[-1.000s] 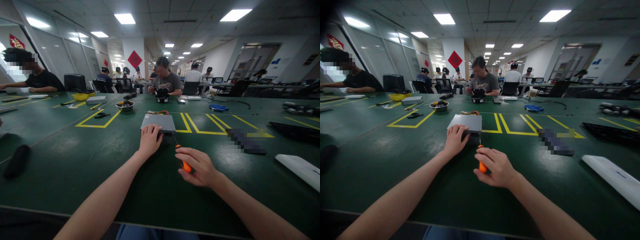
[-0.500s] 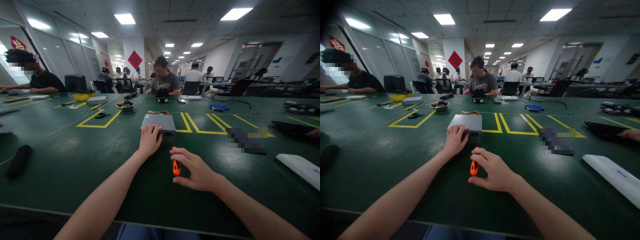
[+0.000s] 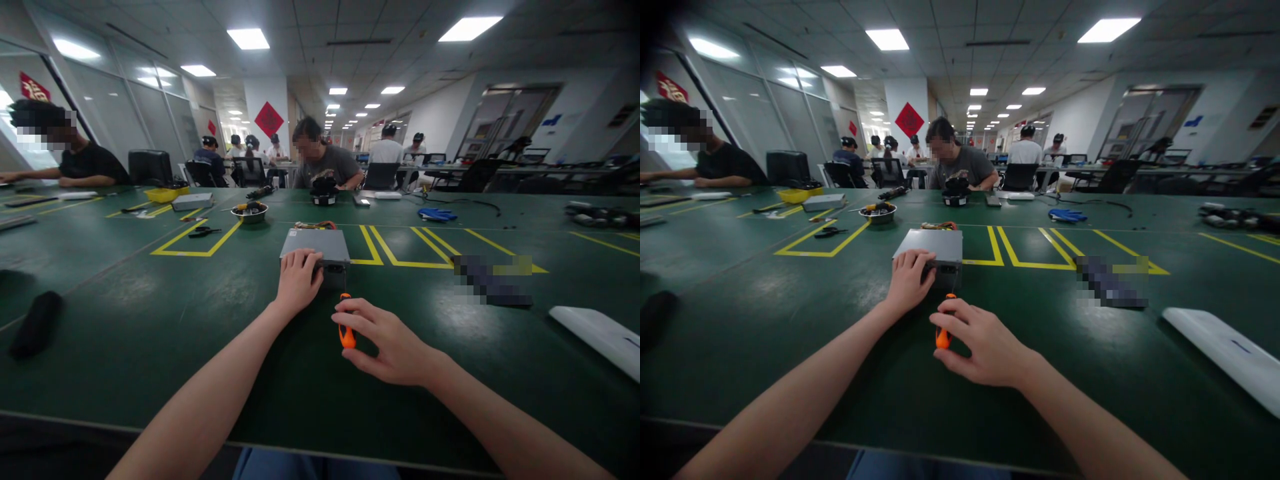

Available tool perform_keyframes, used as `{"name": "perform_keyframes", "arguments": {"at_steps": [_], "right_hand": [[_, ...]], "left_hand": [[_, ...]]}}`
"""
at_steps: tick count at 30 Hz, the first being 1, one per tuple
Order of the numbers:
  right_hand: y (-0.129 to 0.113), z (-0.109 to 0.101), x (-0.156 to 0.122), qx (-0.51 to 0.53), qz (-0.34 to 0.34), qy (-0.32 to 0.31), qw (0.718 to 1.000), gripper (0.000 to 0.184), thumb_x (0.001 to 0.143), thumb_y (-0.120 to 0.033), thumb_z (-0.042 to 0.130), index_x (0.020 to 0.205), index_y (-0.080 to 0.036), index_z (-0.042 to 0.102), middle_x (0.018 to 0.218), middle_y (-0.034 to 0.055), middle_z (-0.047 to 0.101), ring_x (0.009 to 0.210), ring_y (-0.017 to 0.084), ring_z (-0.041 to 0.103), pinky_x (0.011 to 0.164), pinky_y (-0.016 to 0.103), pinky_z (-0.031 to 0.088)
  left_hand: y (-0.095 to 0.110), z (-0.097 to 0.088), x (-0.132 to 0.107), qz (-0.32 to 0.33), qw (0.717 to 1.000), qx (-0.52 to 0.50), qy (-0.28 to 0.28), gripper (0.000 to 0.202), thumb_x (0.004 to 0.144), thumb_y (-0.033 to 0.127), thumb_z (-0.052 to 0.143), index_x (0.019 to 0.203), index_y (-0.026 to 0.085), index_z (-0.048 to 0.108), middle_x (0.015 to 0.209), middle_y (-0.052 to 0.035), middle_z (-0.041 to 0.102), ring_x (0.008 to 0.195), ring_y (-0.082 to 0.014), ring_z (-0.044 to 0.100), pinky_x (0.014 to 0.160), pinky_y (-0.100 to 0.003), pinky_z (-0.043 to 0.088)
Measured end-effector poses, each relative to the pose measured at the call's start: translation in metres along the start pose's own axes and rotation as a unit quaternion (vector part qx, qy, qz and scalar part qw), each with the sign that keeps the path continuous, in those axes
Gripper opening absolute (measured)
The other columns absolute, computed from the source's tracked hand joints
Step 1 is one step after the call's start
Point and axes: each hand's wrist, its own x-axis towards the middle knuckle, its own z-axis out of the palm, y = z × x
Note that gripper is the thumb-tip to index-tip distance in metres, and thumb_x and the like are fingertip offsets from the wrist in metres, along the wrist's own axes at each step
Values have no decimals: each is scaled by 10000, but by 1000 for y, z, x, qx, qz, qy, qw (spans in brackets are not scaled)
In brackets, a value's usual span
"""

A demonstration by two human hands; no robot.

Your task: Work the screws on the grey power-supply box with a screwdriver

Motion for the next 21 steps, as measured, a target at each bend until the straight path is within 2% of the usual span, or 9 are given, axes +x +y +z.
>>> {"name": "perform_keyframes", "arguments": {"at_steps": [2, 6, 8, 12, 15, 18, 21], "right_hand": [[0, 0, 0, -26, -14, -2, 1000, 312, 843, -334, 491, 1120, -191, 471, 1140, 126, 517, 948, 199, 573, 747, 330, 487], [2, 3, -1, -26, -8, 69, 997, 254, 817, -375, 533, 961, -174, 474, 1039, 116, 576, 884, 197, 598, 702, 317, 497], [2, 3, -2, -6, 7, 84, 996, 270, 804, -390, 552, 943, -181, 450, 1019, 107, 587, 908, 197, 595, 721, 316, 500], [1, -2, -1, 5, 7, 32, 999, 367, 806, -382, 557, 1084, -174, 440, 1132, 132, 521, 987, 204, 559, 774, 327, 491], [0, -1, 0, -45, -18, 19, 999, 308, 838, -346, 520, 1101, -194, 468, 1144, 132, 500, 855, 177, 590, 704, 323, 496], [3, 3, -1, -65, -26, 88, 994, 221, 819, -335, 551, 961, -183, 479, 1045, 116, 552, 794, 174, 600, 639, 300, 493], [4, 3, -2, -35, -3, 138, 990, 227, 796, -309, 575, 929, -187, 438, 993, 101, 581, 839, 181, 602, 675, 296, 498]], "left_hand": [[0, 0, 0, -2, 1000, 1, 2, 271, 817, 262, 504, 1085, 227, 519, 1109, -66, 518, 1033, -231, 445, 912, -380, 340], [-1, 1, 0, -7, 1000, 7, 3, 266, 820, 283, 509, 1080, 229, 525, 1109, -66, 519, 1026, -237, 447, 906, -386, 342], [-1, 1, 0, -8, 1000, 7, 4, 263, 821, 284, 510, 1078, 230, 527, 1104, -69, 521, 1025, -238, 449, 901, -388, 345], [0, 2, 0, -12, 1000, 6, 7, 252, 823, 276, 508, 1069, 230, 529, 1098, -68, 521, 1026, -235, 450, 901, -386, 343], [0, 2, 1, -13, 1000, 7, 6, 250, 825, 282, 505, 1068, 228, 529, 1092, -65, 522, 1016, -234, 449, 901, -381, 344], [0, 3, 0, -12, 1000, 6, 5, 251, 828, 289, 500, 1070, 226, 530, 1091, -62, 522, 1011, -236, 449, 902, -380, 344], [0, 3, 0, -9, 1000, 2, 6, 250, 829, 286, 499, 1069, 224, 530, 1098, -63, 519, 1018, -234, 449, 908, -378, 343]]}}
